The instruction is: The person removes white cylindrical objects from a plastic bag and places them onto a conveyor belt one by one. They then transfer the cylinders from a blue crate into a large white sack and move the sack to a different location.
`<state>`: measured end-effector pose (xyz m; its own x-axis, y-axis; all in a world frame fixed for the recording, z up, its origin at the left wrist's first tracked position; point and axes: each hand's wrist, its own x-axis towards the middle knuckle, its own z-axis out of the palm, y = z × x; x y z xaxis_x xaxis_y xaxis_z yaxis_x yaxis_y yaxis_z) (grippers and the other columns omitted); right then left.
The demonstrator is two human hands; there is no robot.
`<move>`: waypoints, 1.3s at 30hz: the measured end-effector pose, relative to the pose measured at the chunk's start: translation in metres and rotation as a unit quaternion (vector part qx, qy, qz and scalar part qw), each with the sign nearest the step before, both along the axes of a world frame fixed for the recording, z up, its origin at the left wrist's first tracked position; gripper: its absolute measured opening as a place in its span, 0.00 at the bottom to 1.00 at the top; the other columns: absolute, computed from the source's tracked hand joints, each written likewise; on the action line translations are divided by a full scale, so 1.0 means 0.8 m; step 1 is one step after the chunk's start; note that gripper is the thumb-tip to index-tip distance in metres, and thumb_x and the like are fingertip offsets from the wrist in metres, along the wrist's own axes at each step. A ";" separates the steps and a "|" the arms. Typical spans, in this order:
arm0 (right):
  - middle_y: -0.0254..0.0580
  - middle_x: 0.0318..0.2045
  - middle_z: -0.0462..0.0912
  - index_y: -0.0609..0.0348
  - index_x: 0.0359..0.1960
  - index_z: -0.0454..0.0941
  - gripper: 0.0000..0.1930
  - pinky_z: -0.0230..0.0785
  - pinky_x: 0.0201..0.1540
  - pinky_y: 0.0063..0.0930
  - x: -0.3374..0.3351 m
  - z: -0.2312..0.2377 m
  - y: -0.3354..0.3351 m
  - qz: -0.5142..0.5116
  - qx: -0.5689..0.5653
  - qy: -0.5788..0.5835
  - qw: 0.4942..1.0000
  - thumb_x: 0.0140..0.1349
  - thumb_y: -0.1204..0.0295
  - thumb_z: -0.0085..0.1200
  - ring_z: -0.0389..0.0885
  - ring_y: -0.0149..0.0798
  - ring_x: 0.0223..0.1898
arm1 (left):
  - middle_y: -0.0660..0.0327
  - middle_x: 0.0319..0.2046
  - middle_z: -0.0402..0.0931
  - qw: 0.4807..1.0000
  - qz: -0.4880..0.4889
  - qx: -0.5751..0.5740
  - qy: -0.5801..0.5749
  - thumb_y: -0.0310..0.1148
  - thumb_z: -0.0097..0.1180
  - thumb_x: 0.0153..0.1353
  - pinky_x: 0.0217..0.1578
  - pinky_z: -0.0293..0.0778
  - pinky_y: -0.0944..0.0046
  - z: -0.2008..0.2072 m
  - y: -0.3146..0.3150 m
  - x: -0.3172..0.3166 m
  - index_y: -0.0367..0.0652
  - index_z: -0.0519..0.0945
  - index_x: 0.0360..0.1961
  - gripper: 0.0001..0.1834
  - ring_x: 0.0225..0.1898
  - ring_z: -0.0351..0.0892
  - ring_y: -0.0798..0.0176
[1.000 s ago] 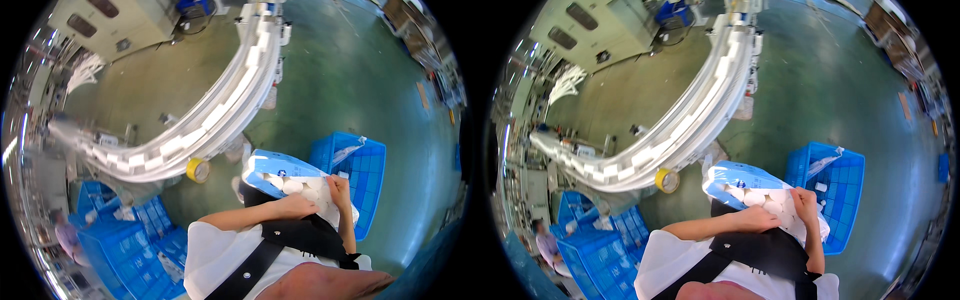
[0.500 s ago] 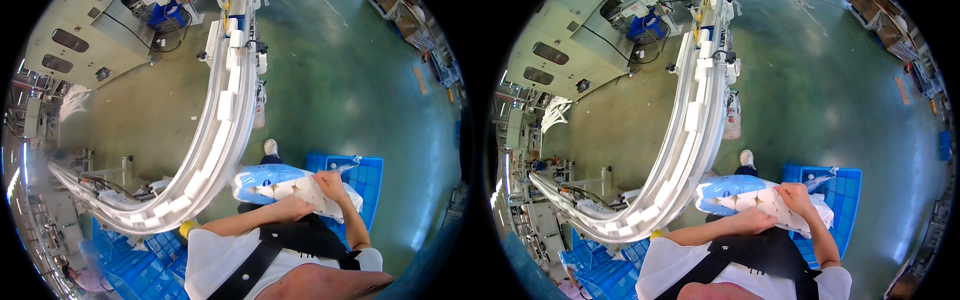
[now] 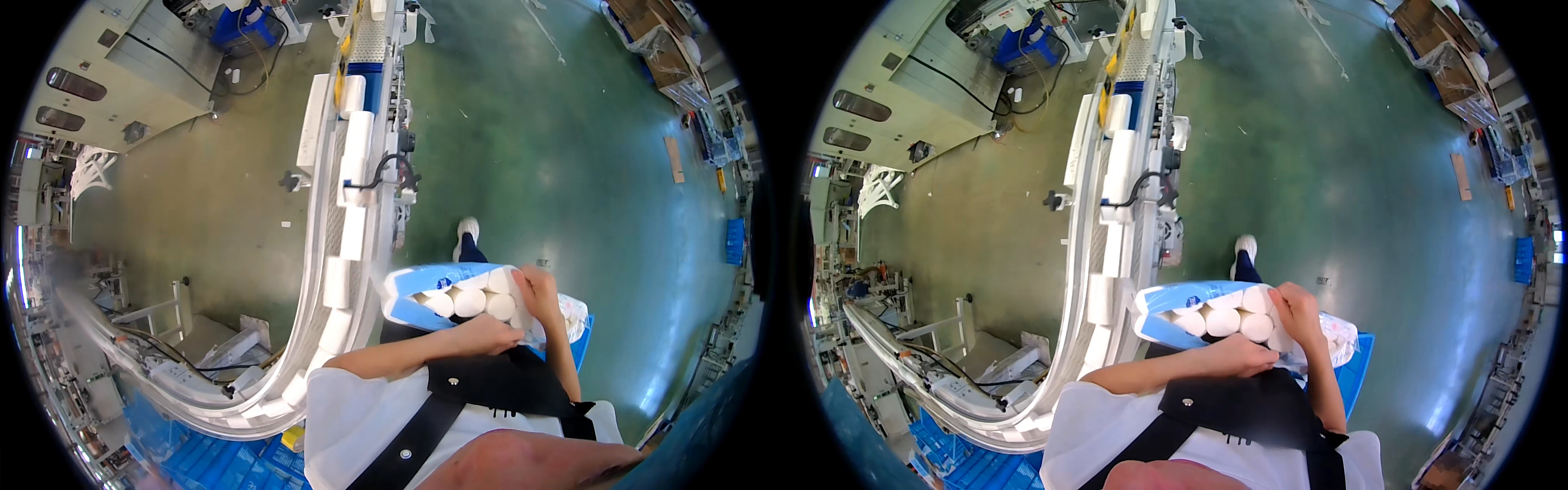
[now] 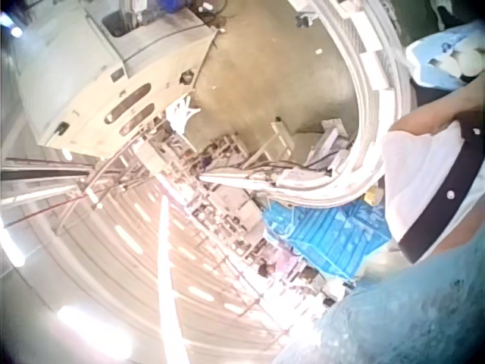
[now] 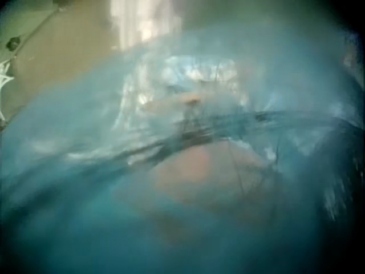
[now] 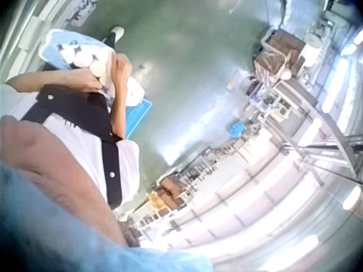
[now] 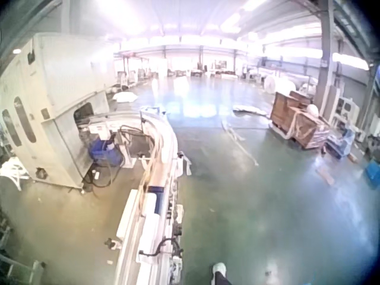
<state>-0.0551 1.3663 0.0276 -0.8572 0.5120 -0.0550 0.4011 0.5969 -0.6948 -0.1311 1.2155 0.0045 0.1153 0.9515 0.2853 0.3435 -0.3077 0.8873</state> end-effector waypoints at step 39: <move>0.46 0.17 0.70 0.60 0.18 0.69 0.16 0.62 0.27 0.40 -0.744 0.007 0.323 0.716 -0.024 0.008 0.698 0.58 0.63 0.51 0.71 0.51 0.24 | 0.54 0.20 0.69 0.792 0.597 -0.034 -0.119 0.26 0.55 0.53 0.22 0.68 0.58 0.036 0.364 -0.433 0.39 0.71 0.26 0.05 0.23 0.73 0.51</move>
